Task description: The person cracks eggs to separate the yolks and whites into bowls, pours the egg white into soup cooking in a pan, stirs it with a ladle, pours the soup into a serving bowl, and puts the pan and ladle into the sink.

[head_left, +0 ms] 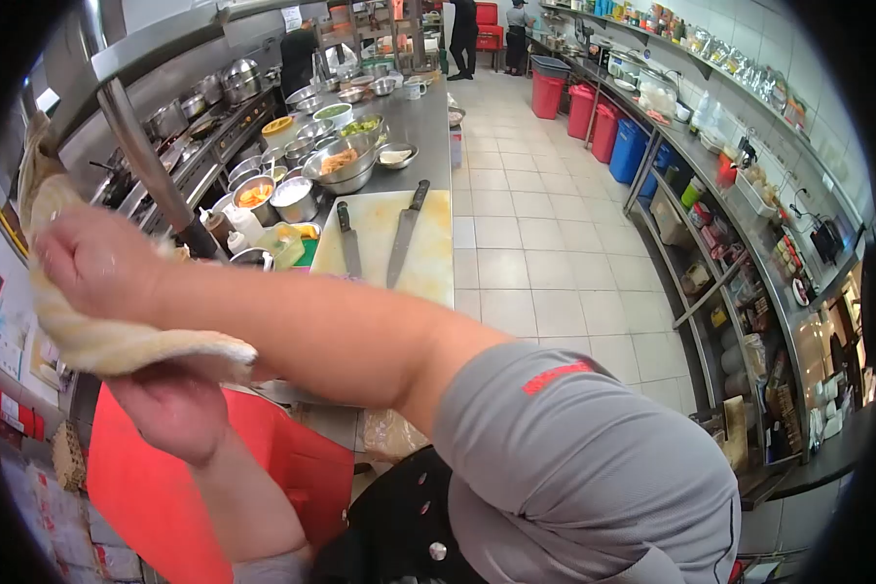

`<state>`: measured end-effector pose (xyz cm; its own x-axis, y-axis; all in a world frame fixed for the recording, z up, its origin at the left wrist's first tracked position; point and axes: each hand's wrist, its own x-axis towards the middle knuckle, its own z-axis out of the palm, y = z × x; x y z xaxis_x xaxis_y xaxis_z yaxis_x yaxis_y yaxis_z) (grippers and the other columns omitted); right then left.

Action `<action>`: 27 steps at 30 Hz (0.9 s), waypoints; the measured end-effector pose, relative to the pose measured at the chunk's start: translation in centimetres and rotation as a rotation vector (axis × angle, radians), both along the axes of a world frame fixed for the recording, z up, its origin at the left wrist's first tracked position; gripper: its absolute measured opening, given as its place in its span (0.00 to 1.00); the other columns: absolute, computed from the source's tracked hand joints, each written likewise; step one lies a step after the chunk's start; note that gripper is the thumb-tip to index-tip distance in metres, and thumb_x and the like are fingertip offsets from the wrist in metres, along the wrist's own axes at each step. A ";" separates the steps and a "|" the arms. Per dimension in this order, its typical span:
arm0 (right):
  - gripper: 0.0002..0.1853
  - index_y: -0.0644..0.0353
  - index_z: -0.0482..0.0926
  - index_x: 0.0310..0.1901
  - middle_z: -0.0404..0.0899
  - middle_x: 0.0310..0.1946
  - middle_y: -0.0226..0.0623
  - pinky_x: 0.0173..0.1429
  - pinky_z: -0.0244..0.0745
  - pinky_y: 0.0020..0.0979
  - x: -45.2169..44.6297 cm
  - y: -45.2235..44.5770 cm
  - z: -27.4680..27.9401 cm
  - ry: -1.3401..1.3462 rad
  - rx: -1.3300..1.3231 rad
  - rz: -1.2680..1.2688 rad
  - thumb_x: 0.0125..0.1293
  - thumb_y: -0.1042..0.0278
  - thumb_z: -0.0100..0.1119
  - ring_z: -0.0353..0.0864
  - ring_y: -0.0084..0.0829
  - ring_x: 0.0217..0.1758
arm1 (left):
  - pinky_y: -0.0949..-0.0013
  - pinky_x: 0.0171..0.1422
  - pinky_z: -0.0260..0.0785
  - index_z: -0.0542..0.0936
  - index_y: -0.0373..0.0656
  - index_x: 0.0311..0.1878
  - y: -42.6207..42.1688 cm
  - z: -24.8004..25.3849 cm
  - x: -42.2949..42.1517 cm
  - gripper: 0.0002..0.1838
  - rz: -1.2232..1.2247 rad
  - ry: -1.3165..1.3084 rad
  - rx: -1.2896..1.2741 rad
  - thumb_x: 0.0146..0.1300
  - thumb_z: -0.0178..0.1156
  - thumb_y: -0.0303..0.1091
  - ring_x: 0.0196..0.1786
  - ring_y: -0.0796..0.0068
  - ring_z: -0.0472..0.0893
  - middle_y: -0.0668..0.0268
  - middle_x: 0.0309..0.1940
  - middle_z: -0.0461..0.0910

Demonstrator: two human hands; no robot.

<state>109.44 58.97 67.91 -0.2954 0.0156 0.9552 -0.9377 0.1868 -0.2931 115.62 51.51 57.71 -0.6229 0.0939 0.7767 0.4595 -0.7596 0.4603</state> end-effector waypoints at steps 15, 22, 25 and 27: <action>0.14 0.60 0.83 0.28 0.82 0.27 0.49 0.48 0.77 0.51 1.2 2.0 -1.8 -0.441 0.538 -0.101 0.62 0.60 0.52 0.82 0.54 0.35 | 0.50 0.79 0.56 0.55 0.39 0.77 3.3 0.4 0.2 0.34 0.471 -0.629 0.203 0.74 0.39 0.48 0.75 0.56 0.62 0.53 0.76 0.56; 0.12 0.59 0.82 0.29 0.81 0.32 0.48 0.47 0.75 0.46 4.8 4.7 -9.6 0.058 0.537 0.026 0.57 0.57 0.60 0.81 0.50 0.43 | 0.50 0.75 0.61 0.63 0.37 0.72 2.3 -0.7 0.0 0.33 0.536 -0.516 0.229 0.73 0.44 0.52 0.71 0.54 0.67 0.53 0.68 0.66; 0.11 0.57 0.82 0.29 0.80 0.31 0.46 0.45 0.75 0.47 6.5 9.1 -2.9 -0.363 0.502 0.029 0.57 0.59 0.61 0.81 0.48 0.42 | 0.50 0.74 0.63 0.64 0.38 0.70 2.1 -2.0 -0.4 0.32 0.619 -0.377 0.143 0.72 0.44 0.51 0.70 0.54 0.68 0.54 0.67 0.68; 0.09 0.57 0.82 0.30 0.81 0.32 0.45 0.45 0.74 0.46 3.5 6.4 -3.0 -0.295 0.572 -0.086 0.57 0.61 0.62 0.81 0.48 0.43 | 0.49 0.73 0.64 0.65 0.38 0.70 1.6 -3.1 -0.9 0.31 0.685 -0.273 0.049 0.72 0.44 0.50 0.69 0.55 0.69 0.54 0.65 0.69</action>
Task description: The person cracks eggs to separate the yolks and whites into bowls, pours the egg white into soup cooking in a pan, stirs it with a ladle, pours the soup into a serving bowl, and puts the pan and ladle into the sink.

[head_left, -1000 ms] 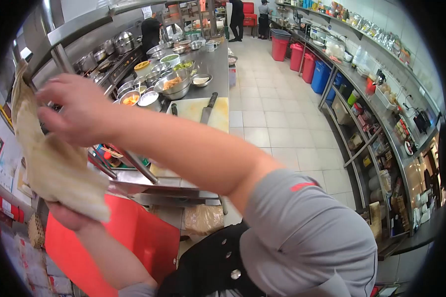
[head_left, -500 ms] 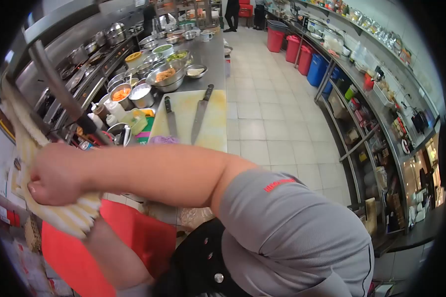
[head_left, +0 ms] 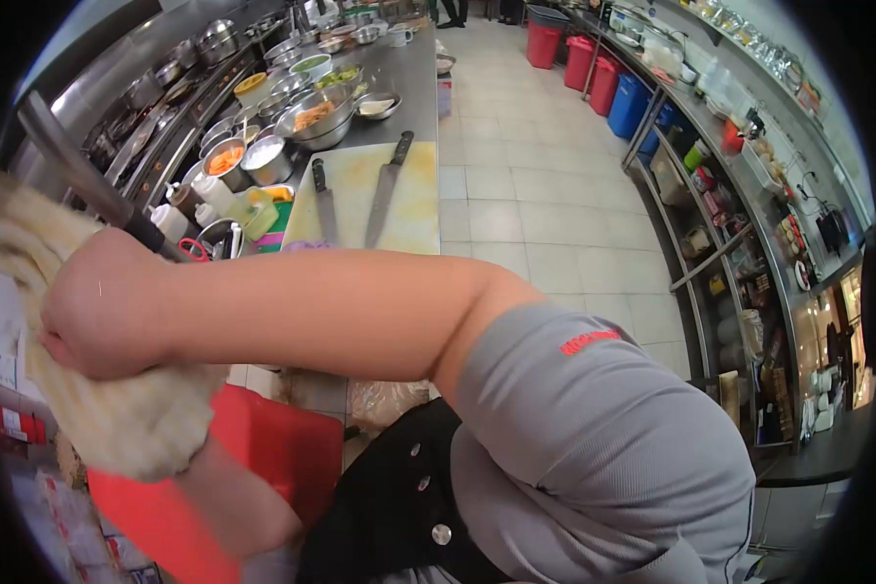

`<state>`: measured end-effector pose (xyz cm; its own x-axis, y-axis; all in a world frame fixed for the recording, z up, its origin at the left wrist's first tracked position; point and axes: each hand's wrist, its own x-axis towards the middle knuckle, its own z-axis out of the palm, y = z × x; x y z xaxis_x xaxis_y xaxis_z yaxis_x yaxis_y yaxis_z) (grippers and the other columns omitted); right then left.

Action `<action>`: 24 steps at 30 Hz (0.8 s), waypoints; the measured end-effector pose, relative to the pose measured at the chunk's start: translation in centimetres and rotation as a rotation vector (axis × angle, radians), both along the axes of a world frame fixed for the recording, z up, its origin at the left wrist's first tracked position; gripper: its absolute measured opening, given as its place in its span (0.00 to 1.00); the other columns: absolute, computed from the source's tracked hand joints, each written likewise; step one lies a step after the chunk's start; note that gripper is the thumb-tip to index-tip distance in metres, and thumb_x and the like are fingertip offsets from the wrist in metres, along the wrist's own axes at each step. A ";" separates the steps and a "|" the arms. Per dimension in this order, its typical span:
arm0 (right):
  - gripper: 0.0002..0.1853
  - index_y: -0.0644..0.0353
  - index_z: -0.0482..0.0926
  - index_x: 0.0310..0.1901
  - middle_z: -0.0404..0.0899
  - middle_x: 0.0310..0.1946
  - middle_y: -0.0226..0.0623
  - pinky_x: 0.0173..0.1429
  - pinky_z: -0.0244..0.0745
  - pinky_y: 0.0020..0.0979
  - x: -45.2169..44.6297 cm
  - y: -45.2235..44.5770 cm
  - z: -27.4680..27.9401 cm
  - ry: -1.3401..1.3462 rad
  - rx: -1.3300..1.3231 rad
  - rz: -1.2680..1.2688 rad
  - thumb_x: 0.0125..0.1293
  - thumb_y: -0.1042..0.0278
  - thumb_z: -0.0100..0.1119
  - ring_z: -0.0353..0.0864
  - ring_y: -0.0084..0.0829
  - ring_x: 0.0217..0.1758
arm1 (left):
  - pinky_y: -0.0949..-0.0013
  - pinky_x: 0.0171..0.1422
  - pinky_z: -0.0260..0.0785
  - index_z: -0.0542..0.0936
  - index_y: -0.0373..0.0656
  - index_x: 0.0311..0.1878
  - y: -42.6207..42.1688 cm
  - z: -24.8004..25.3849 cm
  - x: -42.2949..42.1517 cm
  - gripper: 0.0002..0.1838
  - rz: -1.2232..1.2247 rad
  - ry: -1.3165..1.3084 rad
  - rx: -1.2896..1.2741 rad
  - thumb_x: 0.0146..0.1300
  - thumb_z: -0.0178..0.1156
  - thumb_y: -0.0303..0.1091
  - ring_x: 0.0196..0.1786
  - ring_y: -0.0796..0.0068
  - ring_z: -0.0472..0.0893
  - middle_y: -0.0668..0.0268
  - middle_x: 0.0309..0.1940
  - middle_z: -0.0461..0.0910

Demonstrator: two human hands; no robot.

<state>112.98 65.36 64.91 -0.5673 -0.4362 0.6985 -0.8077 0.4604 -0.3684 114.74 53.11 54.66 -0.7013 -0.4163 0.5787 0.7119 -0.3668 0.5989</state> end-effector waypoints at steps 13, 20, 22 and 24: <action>0.25 0.61 0.76 0.58 0.77 0.55 0.49 0.63 0.73 0.45 6.9 7.6 -14.7 0.050 -0.069 0.240 0.57 0.70 0.65 0.76 0.45 0.61 | 0.54 0.58 0.75 0.74 0.41 0.56 -4.2 -8.6 -0.4 0.22 -0.396 -0.466 -0.284 0.73 0.48 0.49 0.48 0.60 0.81 0.61 0.49 0.79; 0.13 0.59 0.82 0.52 0.85 0.37 0.43 0.43 0.82 0.32 10.1 33.5 -18.6 -0.459 -0.190 -0.293 0.68 0.67 0.63 0.88 0.33 0.39 | 0.56 0.43 0.78 0.72 0.39 0.58 -6.5 -12.5 -1.5 0.23 0.072 -0.479 -0.007 0.73 0.50 0.50 0.41 0.60 0.83 0.60 0.46 0.80; 0.12 0.60 0.82 0.51 0.84 0.35 0.41 0.42 0.81 0.30 12.3 41.8 -20.3 -0.549 -0.228 -0.469 0.70 0.68 0.61 0.85 0.28 0.36 | 0.57 0.39 0.79 0.72 0.39 0.58 -2.8 -12.4 -1.4 0.24 0.163 -0.441 0.015 0.73 0.51 0.51 0.39 0.60 0.84 0.60 0.45 0.81; 0.11 0.62 0.82 0.51 0.83 0.33 0.39 0.41 0.79 0.28 15.0 49.2 -22.1 -0.677 -0.306 -0.585 0.71 0.68 0.60 0.81 0.24 0.33 | 0.61 0.37 0.77 0.72 0.39 0.58 6.5 -10.8 0.3 0.20 0.126 -0.439 0.040 0.75 0.51 0.46 0.40 0.63 0.83 0.61 0.45 0.81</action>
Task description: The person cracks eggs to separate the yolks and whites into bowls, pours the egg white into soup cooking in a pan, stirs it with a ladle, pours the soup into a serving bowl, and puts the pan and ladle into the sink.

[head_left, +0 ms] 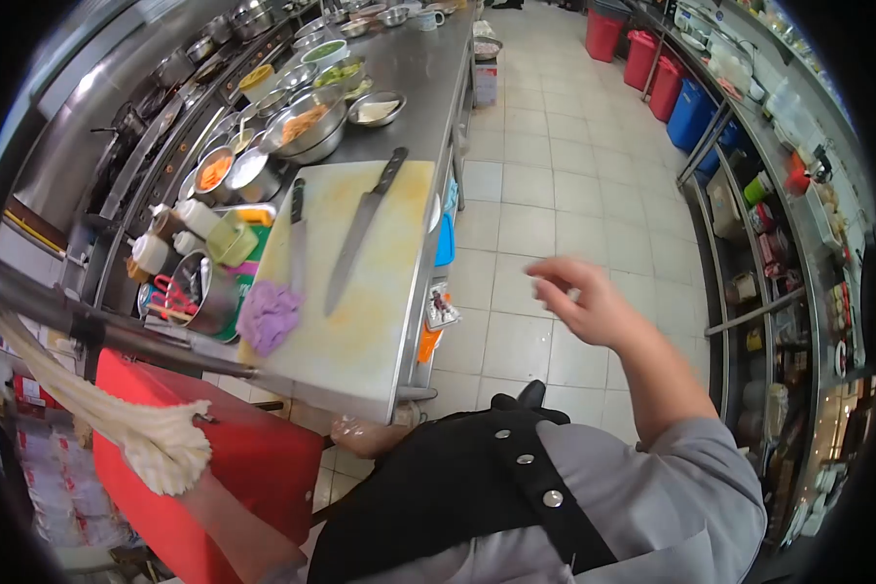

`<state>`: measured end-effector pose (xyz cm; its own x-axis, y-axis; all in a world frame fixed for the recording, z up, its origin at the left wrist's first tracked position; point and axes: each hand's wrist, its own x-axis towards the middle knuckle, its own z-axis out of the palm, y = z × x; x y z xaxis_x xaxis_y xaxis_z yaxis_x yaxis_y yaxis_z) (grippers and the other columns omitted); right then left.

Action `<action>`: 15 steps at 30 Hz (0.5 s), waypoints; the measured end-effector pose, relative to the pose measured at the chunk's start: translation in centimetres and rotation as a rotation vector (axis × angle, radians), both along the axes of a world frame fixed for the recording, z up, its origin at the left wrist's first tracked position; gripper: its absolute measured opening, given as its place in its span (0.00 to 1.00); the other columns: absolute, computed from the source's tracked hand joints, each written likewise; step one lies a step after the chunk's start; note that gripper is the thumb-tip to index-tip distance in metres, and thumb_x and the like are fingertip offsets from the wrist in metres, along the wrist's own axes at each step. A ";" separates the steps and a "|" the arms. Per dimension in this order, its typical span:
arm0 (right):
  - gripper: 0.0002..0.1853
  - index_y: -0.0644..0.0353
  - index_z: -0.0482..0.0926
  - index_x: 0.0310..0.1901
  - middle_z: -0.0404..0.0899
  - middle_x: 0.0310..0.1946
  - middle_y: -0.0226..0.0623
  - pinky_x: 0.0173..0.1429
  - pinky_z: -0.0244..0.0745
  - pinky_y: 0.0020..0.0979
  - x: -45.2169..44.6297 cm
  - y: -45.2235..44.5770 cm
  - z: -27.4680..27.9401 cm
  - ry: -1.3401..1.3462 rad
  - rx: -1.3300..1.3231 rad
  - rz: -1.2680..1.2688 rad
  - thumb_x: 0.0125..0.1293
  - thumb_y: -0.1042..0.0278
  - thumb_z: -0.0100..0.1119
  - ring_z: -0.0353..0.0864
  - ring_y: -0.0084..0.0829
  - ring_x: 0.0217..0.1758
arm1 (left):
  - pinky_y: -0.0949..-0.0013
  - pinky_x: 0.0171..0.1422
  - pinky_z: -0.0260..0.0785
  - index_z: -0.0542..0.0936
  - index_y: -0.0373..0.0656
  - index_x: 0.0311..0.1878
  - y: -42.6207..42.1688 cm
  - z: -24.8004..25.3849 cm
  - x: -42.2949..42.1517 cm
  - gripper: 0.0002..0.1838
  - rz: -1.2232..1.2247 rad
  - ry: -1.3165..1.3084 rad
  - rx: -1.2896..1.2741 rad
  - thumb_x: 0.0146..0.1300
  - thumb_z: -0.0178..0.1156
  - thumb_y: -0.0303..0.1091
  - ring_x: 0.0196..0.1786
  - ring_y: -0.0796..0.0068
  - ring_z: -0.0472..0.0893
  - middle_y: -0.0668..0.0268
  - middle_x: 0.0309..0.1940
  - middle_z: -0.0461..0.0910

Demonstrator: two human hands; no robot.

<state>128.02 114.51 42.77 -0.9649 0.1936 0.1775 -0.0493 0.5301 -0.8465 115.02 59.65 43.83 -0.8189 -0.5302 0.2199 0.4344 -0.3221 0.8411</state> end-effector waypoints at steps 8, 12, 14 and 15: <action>0.12 0.65 0.82 0.50 0.84 0.32 0.36 0.39 0.77 0.28 6.2 17.9 -3.3 -0.339 -0.047 -0.104 0.70 0.69 0.61 0.79 0.24 0.31 | 0.75 0.35 0.71 0.76 0.39 0.54 29.9 -0.2 2.0 0.12 -0.793 -0.584 -0.475 0.77 0.52 0.36 0.32 0.81 0.76 0.68 0.33 0.77; 0.12 0.65 0.82 0.51 0.85 0.33 0.37 0.40 0.78 0.28 3.4 21.5 -2.3 -0.279 -0.031 -0.067 0.70 0.69 0.61 0.81 0.25 0.33 | 0.77 0.40 0.72 0.76 0.39 0.56 37.8 -0.5 1.1 0.11 -1.137 -0.587 -0.581 0.75 0.55 0.31 0.35 0.80 0.78 0.67 0.34 0.78; 0.13 0.64 0.82 0.52 0.85 0.34 0.38 0.46 0.81 0.30 1.8 23.3 -2.2 -0.263 0.006 -0.012 0.70 0.68 0.62 0.83 0.26 0.37 | 0.77 0.41 0.72 0.76 0.40 0.56 40.7 -1.0 -0.3 0.12 -1.208 -0.587 -0.583 0.75 0.56 0.33 0.35 0.80 0.79 0.67 0.34 0.79; 0.13 0.64 0.82 0.52 0.86 0.34 0.38 0.49 0.82 0.30 0.8 24.2 -2.2 -0.257 0.027 0.015 0.70 0.68 0.62 0.85 0.26 0.39 | 0.76 0.42 0.73 0.76 0.41 0.56 41.9 -1.5 -1.2 0.12 -1.231 -0.586 -0.592 0.75 0.56 0.35 0.35 0.80 0.79 0.67 0.34 0.79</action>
